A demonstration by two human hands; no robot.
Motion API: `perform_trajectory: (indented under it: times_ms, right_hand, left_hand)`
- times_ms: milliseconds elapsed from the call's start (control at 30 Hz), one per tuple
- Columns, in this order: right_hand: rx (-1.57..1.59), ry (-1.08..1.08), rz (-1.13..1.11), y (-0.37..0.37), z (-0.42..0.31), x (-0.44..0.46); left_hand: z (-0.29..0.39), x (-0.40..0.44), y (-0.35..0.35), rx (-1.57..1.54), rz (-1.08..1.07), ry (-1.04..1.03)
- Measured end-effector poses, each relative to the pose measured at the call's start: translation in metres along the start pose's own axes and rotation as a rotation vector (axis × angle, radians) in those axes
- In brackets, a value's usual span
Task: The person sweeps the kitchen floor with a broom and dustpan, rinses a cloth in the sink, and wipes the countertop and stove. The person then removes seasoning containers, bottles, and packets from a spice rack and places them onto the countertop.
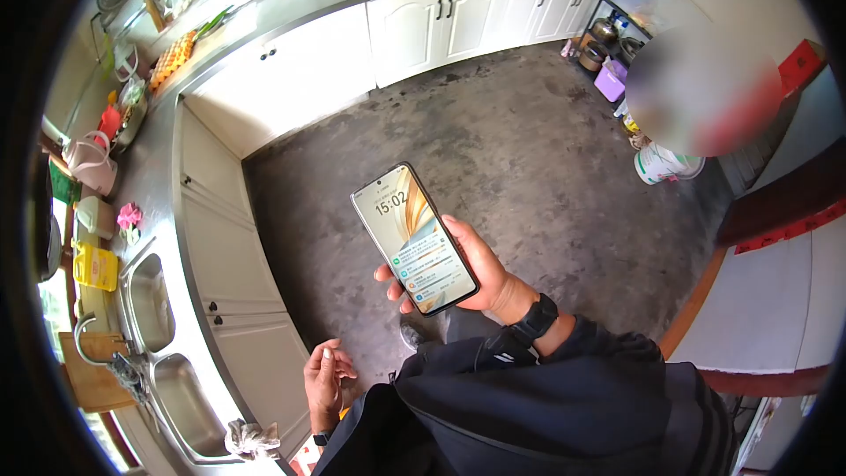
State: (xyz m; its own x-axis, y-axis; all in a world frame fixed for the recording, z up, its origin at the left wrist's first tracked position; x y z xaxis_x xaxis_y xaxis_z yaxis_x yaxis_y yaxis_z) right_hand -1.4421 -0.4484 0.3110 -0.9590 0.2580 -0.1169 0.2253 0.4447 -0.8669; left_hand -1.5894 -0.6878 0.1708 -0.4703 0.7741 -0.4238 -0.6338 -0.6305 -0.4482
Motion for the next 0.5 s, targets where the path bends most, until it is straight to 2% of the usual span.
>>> perform_trajectory:
  times_ms: [200,367,500]
  right_hand:
    - [0.017,-0.112,-0.079,0.004,0.005,0.058]
    - [0.036,-0.241,-0.191,0.007,-0.005,0.117]
    - [0.042,-0.330,-0.246,0.001,-0.020,0.149]
  left_hand:
    - [0.006,-0.010,0.037,-0.041,0.170,-0.034]
    - [0.019,-0.010,0.046,-0.075,0.321,-0.131]
    - [0.018,-0.005,0.039,-0.141,0.441,-0.119]
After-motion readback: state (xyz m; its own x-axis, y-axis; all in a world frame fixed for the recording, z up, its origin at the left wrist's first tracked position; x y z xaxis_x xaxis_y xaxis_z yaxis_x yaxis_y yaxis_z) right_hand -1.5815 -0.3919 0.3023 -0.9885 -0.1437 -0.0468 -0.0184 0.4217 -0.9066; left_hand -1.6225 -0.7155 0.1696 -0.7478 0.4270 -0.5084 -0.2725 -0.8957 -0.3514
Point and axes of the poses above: each hand's wrist, its own x-axis towards the middle knuckle, its own y-axis out of the back of the hand, z = x × y, the point moved 8 cm from there along x, towards the middle knuckle, and after that the axes turned 10 degrees about -x, right-handed, at the moved point
